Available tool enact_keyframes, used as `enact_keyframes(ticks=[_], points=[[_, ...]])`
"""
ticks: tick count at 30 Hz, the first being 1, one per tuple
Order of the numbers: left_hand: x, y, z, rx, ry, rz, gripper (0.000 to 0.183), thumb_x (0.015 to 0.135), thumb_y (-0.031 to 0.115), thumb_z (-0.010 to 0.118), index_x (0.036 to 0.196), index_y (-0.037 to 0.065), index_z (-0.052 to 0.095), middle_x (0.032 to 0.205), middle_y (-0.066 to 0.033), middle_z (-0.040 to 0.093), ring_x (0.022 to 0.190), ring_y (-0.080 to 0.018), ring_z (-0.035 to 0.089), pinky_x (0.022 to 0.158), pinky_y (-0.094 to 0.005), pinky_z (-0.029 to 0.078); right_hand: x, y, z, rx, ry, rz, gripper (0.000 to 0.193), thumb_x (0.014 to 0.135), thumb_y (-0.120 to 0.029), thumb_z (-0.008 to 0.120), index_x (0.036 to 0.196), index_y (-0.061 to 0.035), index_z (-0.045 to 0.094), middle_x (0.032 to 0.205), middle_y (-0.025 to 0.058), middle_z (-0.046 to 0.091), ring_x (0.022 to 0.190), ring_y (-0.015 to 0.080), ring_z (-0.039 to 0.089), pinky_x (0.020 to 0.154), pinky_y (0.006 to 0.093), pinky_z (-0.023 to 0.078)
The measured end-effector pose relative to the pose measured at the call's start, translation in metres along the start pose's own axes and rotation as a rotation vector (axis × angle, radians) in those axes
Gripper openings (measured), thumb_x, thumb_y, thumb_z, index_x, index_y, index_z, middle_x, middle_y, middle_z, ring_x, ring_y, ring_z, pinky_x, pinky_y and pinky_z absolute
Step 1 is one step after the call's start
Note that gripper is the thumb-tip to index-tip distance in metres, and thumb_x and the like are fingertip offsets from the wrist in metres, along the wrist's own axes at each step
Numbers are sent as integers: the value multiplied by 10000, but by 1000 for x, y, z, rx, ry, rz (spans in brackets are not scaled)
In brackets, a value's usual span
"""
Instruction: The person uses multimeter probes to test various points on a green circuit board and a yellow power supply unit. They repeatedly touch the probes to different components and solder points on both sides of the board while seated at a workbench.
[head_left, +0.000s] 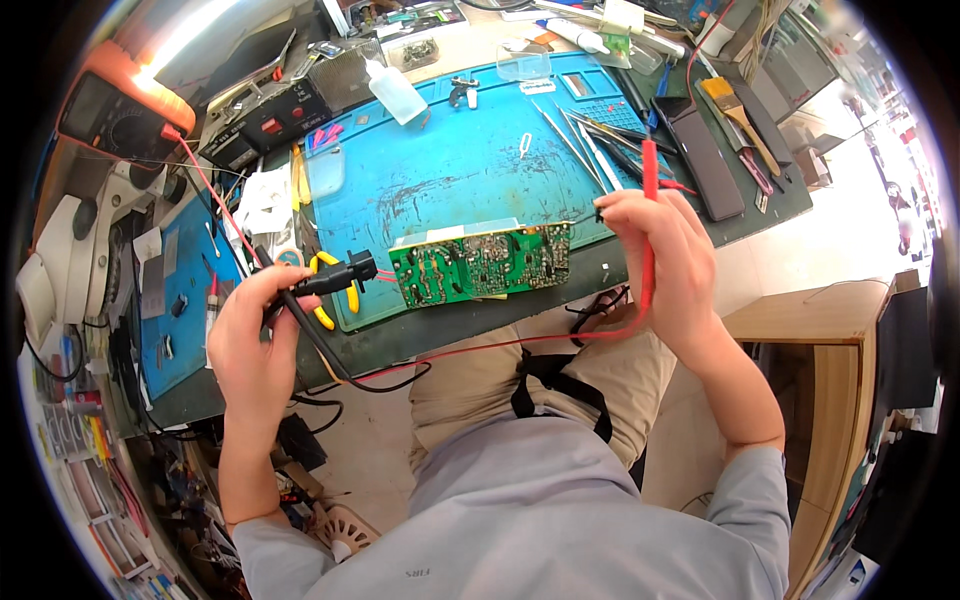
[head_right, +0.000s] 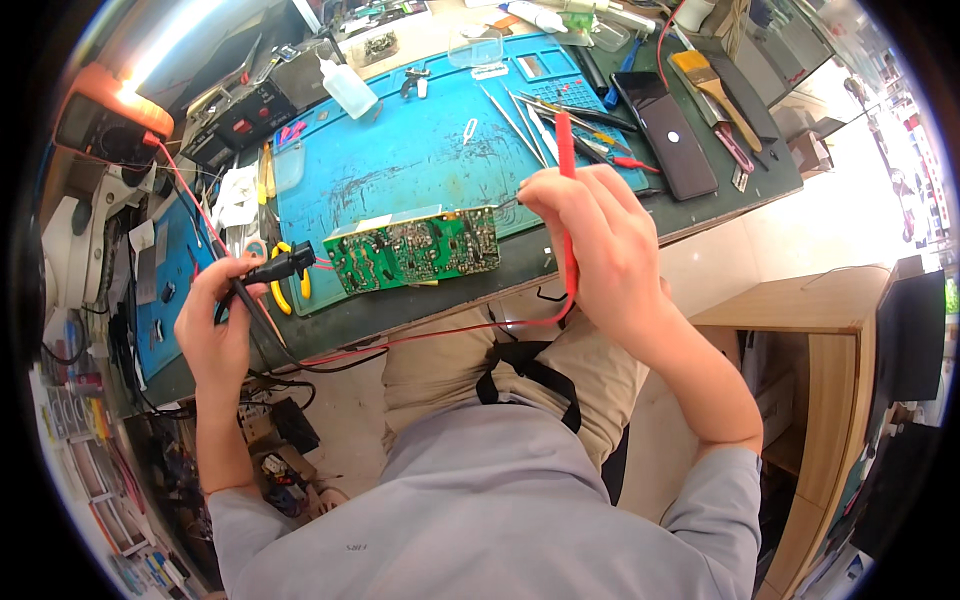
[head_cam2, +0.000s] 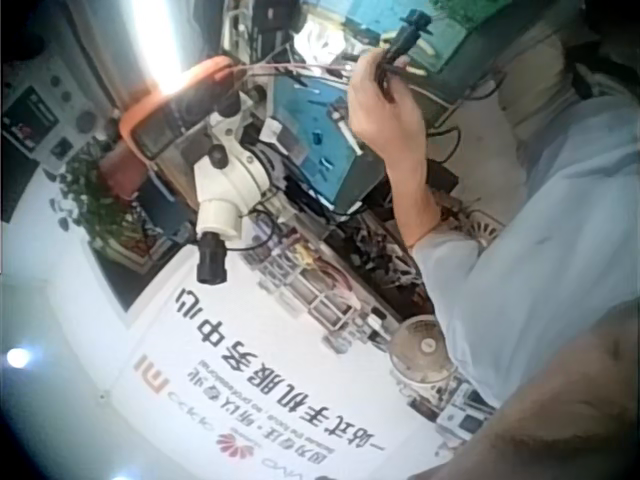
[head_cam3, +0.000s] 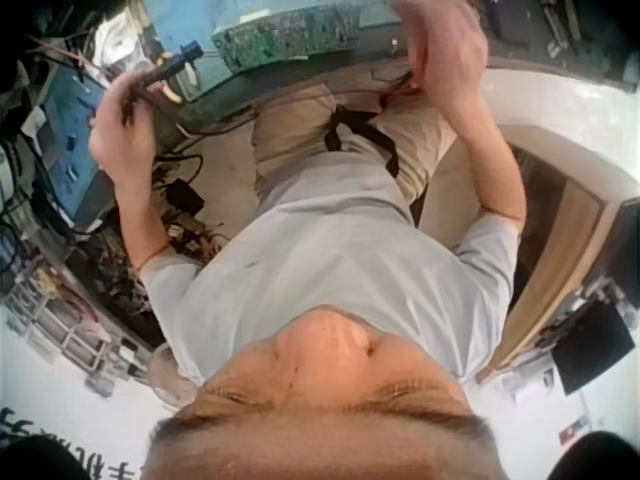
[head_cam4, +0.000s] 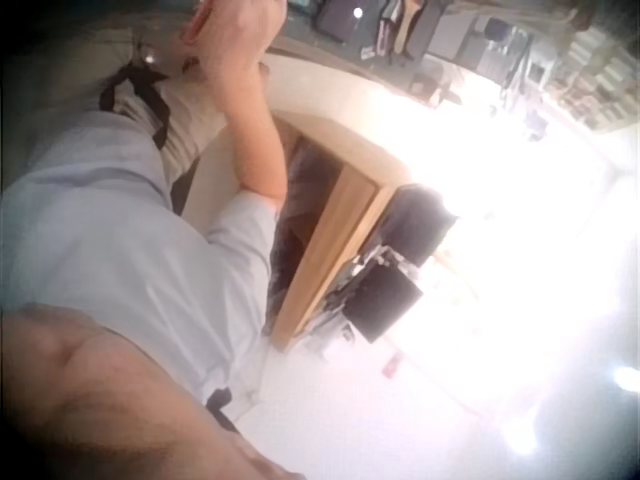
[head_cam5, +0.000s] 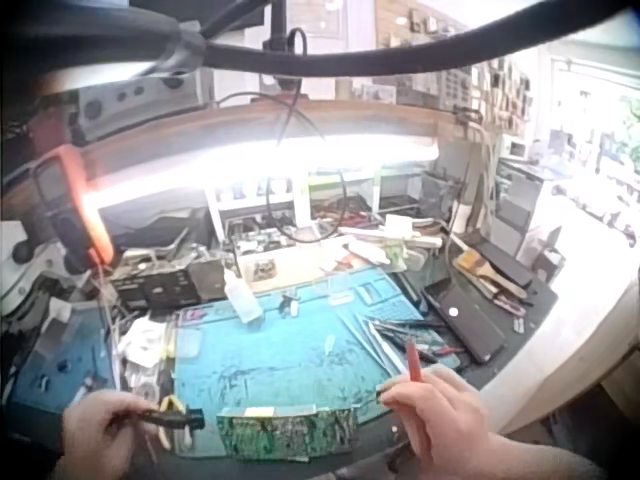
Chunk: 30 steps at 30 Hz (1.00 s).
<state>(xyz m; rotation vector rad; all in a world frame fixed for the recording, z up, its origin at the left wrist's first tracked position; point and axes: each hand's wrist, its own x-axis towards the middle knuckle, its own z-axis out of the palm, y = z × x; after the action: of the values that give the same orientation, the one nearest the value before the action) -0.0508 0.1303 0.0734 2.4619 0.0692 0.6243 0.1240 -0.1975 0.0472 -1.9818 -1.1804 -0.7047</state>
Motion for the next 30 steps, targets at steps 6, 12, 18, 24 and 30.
enact_keyframes(ticks=[6, 12, 18, 24, 30], points=[[19, -20, 10, -92, -76, -80, 312, 848, -180, 555, 1106, -19, 623, 997, -93, 708, 882, -150, 721, 778, -258, 543, 1, 18, 20, 3, -32, 57, 209, 814, 35, 714, 990, -41, 629, 817, 85, 646, 747, 257, 598, 650, 337, 488], [26, -26, 10, -6, -180, -80, 298, 828, -158, 590, 1069, 12, 632, 971, -90, 687, 848, -174, 737, 730, -279, 539, 3, 22, 21, 11, -81, 119, 191, 825, 34, 715, 982, -32, 629, 822, 85, 657, 735, 262, 602, 651, 348, 486], [30, -29, 11, -56, -193, -134, 286, 821, -138, 625, 1063, 14, 630, 963, -81, 699, 843, -161, 691, 702, -273, 524, 5, 19, 15, 80, -143, 193, 193, 823, 26, 730, 980, -33, 634, 836, 90, 660, 736, 268, 616, 651, 355, 487], [31, -35, 17, -104, -184, -97, 301, 804, -157, 627, 1055, 9, 632, 963, -87, 696, 848, -161, 689, 694, -256, 521, 0, 16, 14, 102, -142, 266, 197, 823, 5, 745, 987, -30, 642, 856, 100, 669, 726, 277, 641, 661, 356, 505], [33, -35, 14, -143, -153, -128, 229, 851, -102, 656, 1054, 3, 643, 954, -83, 696, 850, -159, 678, 711, -268, 521, 0, 18, 13, 143, -165, 326, 205, 834, -13, 749, 1013, -26, 649, 869, 97, 678, 704, 257, 638, 650, 335, 508]])
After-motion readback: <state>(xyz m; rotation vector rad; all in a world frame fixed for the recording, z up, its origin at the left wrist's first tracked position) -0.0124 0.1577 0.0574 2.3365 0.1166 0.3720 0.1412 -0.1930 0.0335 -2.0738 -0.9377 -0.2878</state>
